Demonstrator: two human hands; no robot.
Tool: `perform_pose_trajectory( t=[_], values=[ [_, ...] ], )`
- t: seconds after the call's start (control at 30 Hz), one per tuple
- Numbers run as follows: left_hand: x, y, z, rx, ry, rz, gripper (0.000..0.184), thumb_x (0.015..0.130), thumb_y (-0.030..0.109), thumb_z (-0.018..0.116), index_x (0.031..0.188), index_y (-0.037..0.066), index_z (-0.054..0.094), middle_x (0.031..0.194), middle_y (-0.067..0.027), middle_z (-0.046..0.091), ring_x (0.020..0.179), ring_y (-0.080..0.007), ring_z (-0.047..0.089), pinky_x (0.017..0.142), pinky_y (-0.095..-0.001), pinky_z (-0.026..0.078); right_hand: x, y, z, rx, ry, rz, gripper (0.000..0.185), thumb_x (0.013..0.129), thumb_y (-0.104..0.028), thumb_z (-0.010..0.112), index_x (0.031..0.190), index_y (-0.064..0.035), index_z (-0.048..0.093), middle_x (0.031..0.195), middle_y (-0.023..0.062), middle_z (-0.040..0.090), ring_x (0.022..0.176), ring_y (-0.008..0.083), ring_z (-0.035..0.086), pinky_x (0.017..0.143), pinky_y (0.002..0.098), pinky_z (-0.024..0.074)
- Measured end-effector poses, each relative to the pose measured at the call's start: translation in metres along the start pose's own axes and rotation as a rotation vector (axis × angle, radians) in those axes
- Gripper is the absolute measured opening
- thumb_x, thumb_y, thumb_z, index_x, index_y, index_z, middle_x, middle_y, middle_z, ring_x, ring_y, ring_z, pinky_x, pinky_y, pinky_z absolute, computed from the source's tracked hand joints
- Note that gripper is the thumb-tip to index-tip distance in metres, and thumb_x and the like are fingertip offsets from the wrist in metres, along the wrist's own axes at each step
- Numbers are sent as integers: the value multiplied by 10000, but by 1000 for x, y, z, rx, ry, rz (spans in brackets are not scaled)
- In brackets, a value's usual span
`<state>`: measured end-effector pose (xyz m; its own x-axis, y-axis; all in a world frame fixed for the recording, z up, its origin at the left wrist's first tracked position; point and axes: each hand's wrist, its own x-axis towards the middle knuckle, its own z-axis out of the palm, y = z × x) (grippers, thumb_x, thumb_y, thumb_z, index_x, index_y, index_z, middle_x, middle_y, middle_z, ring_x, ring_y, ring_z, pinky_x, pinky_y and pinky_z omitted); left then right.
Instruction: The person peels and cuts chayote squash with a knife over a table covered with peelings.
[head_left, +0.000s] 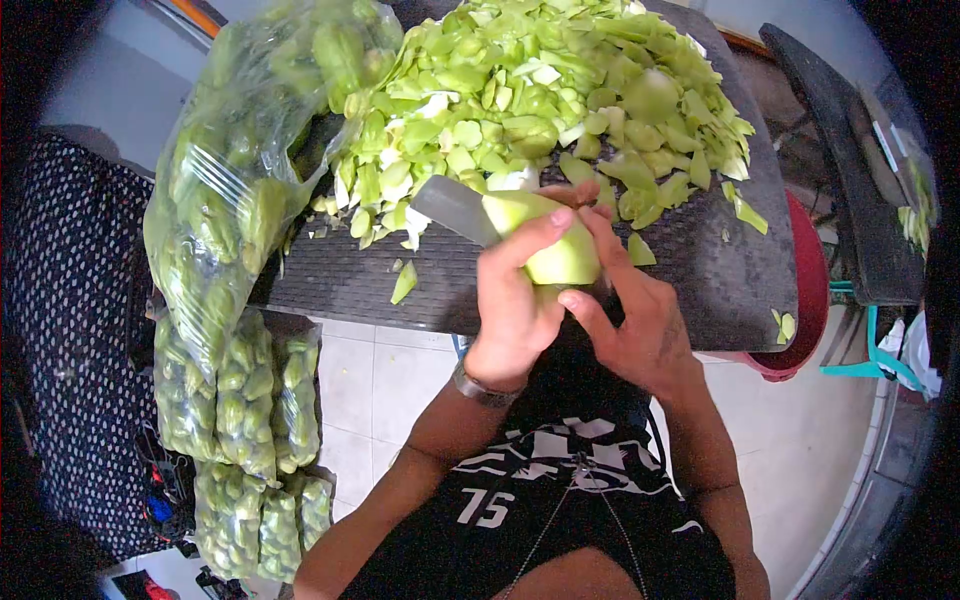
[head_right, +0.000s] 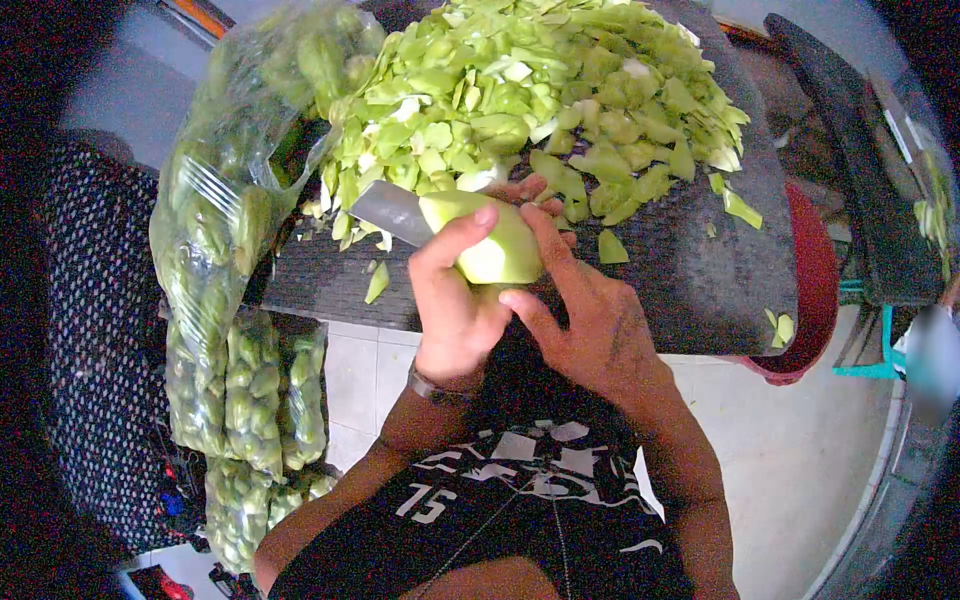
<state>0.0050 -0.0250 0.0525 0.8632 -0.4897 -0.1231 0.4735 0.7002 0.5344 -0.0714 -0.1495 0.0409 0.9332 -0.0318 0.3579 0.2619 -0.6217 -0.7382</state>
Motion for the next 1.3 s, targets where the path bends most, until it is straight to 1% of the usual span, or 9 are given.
perform_pose_trajectory(
  t=[0.17,0.4,0.63,0.73,0.87,0.97,1.07,1.23,1.3],
  values=[
    [2,-9,-5,113,68,120,295,902,131,626,1160,-10,609,1095,-139,669,1042,-253,655,918,-384,523,3,3,5,-45,99,-122,710,961,-266,670,1556,-55,346,1199,312,663,1009,477,688,833,495,586],
    [-4,-14,2,69,67,174,261,903,126,601,1131,-2,590,1097,-159,655,1043,-283,645,933,-400,517,-2,-6,2,3,17,49,720,936,-244,685,1559,-93,357,1013,308,697,924,479,700,793,509,583],
    [-1,-24,-8,100,-24,315,368,918,221,596,1219,16,544,1250,-184,594,1204,-345,573,1083,-486,441,-3,-14,8,27,76,85,752,902,-243,717,1557,-110,373,1029,310,696,931,474,703,794,499,588],
    [-3,-26,-6,55,-23,347,334,908,142,627,1198,-8,555,1239,-196,628,1114,-294,619,1028,-426,475,-4,-11,8,20,67,70,771,893,-263,735,1559,-117,375,1102,298,693,953,470,702,820,489,588],
    [-12,-15,-21,116,-227,266,639,872,324,692,1370,-17,481,1434,-233,501,1293,-325,529,1114,-441,421,1,-5,-11,14,-2,-37,808,872,-283,773,1554,-104,380,1196,273,683,997,459,697,858,487,580],
    [-16,-5,-27,-23,-484,161,977,787,534,739,1496,-32,377,1562,-219,345,1463,-321,358,1199,-452,340,0,-6,-25,8,-69,60,767,824,-152,809,1491,-47,445,1275,210,676,1073,369,717,884,410,568],
    [-18,0,-29,21,-378,132,948,797,531,732,1473,-44,397,1525,-212,395,1413,-309,427,1166,-443,380,-3,-10,-27,74,-87,139,756,822,-164,821,1462,-42,436,1143,204,708,970,362,734,836,411,574],
    [-14,-3,-24,8,-91,101,426,847,281,626,1163,-2,581,1168,-221,650,1043,-348,655,939,-454,551,-6,-11,-20,-51,-53,59,771,834,-197,823,1456,-35,398,979,212,702,802,372,718,736,438,563],
    [-10,-6,-23,7,-52,106,412,844,278,623,1150,4,592,1161,-221,650,1024,-347,657,911,-444,558,-7,-16,-16,-73,-40,92,774,839,-199,819,1462,-35,390,959,216,697,781,379,712,717,449,558]
  ],
)
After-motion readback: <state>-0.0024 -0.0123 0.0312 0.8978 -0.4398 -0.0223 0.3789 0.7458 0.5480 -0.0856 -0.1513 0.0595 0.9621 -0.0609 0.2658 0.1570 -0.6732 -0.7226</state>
